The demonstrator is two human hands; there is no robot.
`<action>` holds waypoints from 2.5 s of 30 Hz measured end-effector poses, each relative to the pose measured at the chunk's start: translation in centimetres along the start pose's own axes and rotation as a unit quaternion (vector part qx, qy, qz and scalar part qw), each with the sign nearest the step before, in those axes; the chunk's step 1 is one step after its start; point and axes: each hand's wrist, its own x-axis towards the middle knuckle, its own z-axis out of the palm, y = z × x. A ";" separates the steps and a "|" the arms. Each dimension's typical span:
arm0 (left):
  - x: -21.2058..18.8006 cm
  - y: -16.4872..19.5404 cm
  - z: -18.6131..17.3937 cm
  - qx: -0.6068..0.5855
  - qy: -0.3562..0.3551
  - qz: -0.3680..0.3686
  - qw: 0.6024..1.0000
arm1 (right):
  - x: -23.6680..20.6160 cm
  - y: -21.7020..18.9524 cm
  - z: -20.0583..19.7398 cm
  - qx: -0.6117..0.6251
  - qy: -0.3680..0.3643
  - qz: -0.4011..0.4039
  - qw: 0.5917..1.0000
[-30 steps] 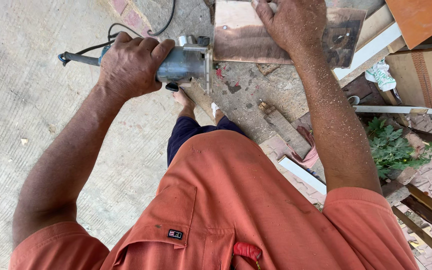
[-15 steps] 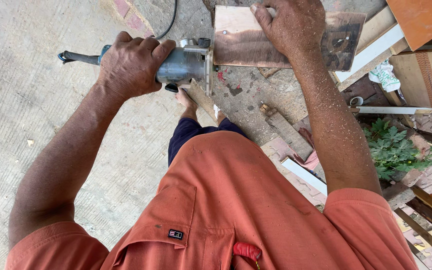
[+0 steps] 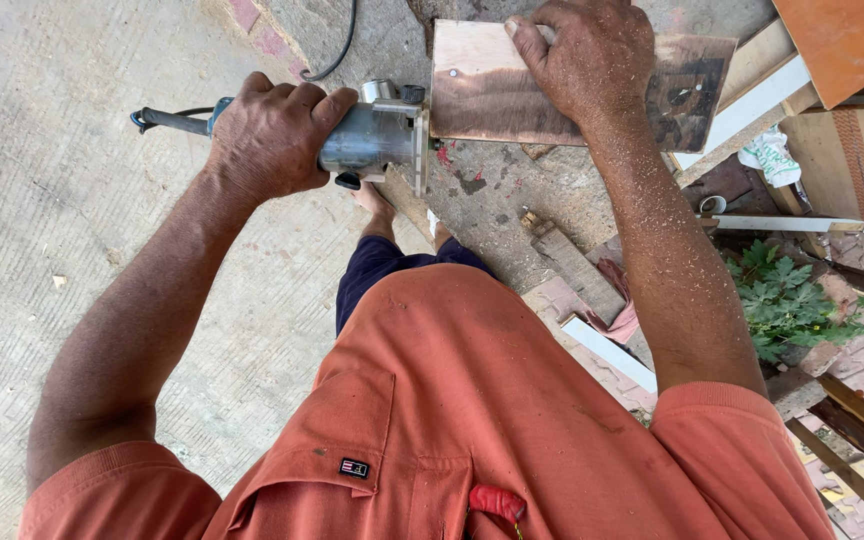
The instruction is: The person applies a gold-colored finish to the edges of a wooden cabinet using a small brush and a metal file, then uses a handheld electric sander on a separate wooden board. The person repeatedly dips the brush into a small container and applies the finish to the cabinet's edges, then switches to sanding the board with the power tool.
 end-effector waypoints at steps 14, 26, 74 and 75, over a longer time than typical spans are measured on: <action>0.3 0.1 0.4 -0.010 -0.016 0.000 1.000 | 0.4 0.5 -0.2 0.029 -0.064 0.008 0.998; 0.1 0.1 0.1 -0.005 0.019 0.006 1.000 | 0.4 0.6 0.4 0.013 -0.058 0.012 0.998; -16.8 7.3 14.1 -0.327 0.051 -0.306 0.893 | -8.3 -18.2 5.6 0.905 -0.072 0.349 0.232; -17.2 7.3 14.2 -0.329 0.059 -0.306 0.891 | -8.2 -18.7 5.6 0.904 -0.072 0.351 0.233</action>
